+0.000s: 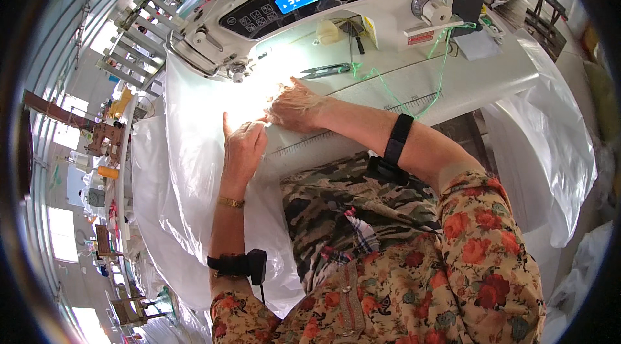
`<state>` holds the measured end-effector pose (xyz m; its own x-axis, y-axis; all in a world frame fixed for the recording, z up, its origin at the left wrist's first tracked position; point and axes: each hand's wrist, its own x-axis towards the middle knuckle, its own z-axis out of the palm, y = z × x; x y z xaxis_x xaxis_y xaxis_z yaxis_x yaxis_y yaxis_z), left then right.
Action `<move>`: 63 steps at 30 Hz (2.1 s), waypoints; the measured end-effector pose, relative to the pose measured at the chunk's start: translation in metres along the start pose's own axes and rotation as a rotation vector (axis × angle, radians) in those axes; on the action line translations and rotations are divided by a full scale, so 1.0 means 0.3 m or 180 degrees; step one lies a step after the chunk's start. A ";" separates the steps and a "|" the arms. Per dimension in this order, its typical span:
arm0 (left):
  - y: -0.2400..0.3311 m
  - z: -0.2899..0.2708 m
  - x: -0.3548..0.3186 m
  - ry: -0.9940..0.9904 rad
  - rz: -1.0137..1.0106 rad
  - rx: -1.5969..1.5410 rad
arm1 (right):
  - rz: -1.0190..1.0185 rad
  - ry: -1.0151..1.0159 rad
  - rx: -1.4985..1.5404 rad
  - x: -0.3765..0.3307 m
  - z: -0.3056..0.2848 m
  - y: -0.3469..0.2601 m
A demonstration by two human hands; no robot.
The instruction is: The person threads a sewing machine by hand, then folds and aligns the edges of a large plastic sheet. They sew the plastic sheet using the machine, periodically repositioning and smoothing the material by hand.
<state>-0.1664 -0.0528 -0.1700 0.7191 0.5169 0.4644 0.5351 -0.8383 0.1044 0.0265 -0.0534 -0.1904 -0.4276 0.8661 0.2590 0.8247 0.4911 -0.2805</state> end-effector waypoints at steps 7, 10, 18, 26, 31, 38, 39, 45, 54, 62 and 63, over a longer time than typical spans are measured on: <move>-0.080 0.047 0.065 0.0157 -0.0676 -0.0075 | 0.0107 -0.0221 -0.0052 0.018 -0.019 0.021; -0.106 0.065 0.079 0.0331 -0.0892 -0.0832 | 0.0291 -0.0104 0.0188 0.043 -0.020 0.027; -0.109 0.064 0.081 0.0250 -0.1325 -0.1052 | 0.0147 0.0564 0.0362 0.078 0.010 0.035; 0.059 0.017 0.005 0.0121 -0.1569 -0.0360 | -0.0082 0.0562 0.0560 0.055 -0.002 0.056; 0.055 0.026 -0.003 0.0091 -0.1197 0.0518 | -0.0156 0.0608 0.0495 0.059 -0.002 0.064; -0.039 -0.006 0.049 0.0432 -0.1907 -0.0638 | -0.0107 0.0366 0.0681 0.061 -0.009 0.064; -0.041 -0.006 0.057 0.0128 -0.2271 -0.0568 | -0.0148 0.0447 0.0531 0.061 -0.008 0.066; 0.003 0.019 0.060 0.0895 -0.1082 -0.0674 | -0.0104 0.0380 0.0591 0.067 0.003 0.073; -0.101 0.048 0.091 0.0519 -0.1689 -0.1045 | 0.0021 0.0272 0.0426 0.062 -0.023 0.050; -0.128 0.060 0.130 0.0341 -0.2054 -0.1391 | -0.0058 0.0575 0.0663 0.061 -0.021 0.051; -0.130 0.062 0.131 0.0322 -0.2067 -0.1485 | 0.0013 0.0505 0.0692 0.063 -0.018 0.053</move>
<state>-0.1508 0.0032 -0.1722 0.2724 0.9264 0.2599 0.5763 -0.3734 0.7269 0.0335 -0.0298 -0.1851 -0.3469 0.8510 0.3942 0.7202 0.5109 -0.4692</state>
